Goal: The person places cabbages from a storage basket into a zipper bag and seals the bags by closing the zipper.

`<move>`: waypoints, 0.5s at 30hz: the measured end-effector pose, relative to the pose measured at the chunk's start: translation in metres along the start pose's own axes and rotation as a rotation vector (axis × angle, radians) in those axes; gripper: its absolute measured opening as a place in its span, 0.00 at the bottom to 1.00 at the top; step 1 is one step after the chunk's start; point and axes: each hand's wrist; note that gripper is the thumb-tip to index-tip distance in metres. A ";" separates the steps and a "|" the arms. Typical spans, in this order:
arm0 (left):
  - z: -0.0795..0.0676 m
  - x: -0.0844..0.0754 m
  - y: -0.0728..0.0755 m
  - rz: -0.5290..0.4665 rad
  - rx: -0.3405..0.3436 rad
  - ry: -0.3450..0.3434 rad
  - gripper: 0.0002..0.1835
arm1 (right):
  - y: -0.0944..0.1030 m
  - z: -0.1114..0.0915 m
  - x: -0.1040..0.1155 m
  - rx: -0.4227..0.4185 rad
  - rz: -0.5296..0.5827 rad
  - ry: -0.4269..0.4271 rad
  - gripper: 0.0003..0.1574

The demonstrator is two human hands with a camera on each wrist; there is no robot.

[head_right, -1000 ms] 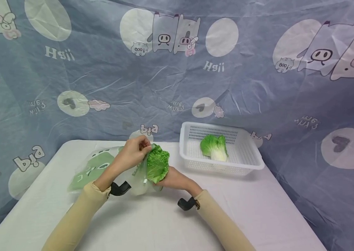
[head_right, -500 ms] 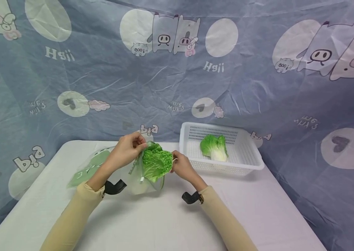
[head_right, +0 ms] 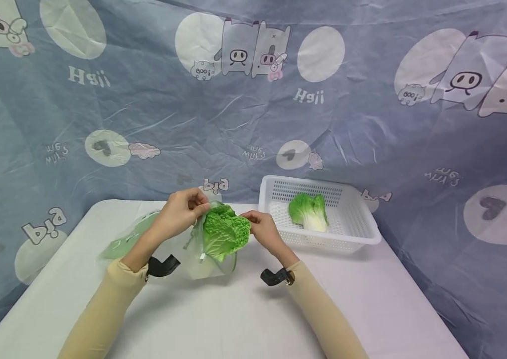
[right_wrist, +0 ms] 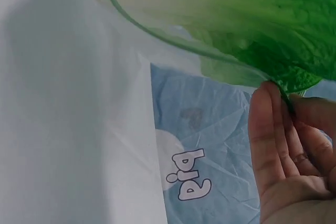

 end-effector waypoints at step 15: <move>0.006 0.017 0.012 -0.052 0.071 0.073 0.05 | 0.005 -0.011 0.004 0.059 0.450 -0.093 0.13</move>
Point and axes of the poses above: each hand's wrist, its own z-axis towards the middle knuckle, its own y-axis out of the back of the hand, x = y × z, and after that the axes turned 8 degrees about x, right-handed
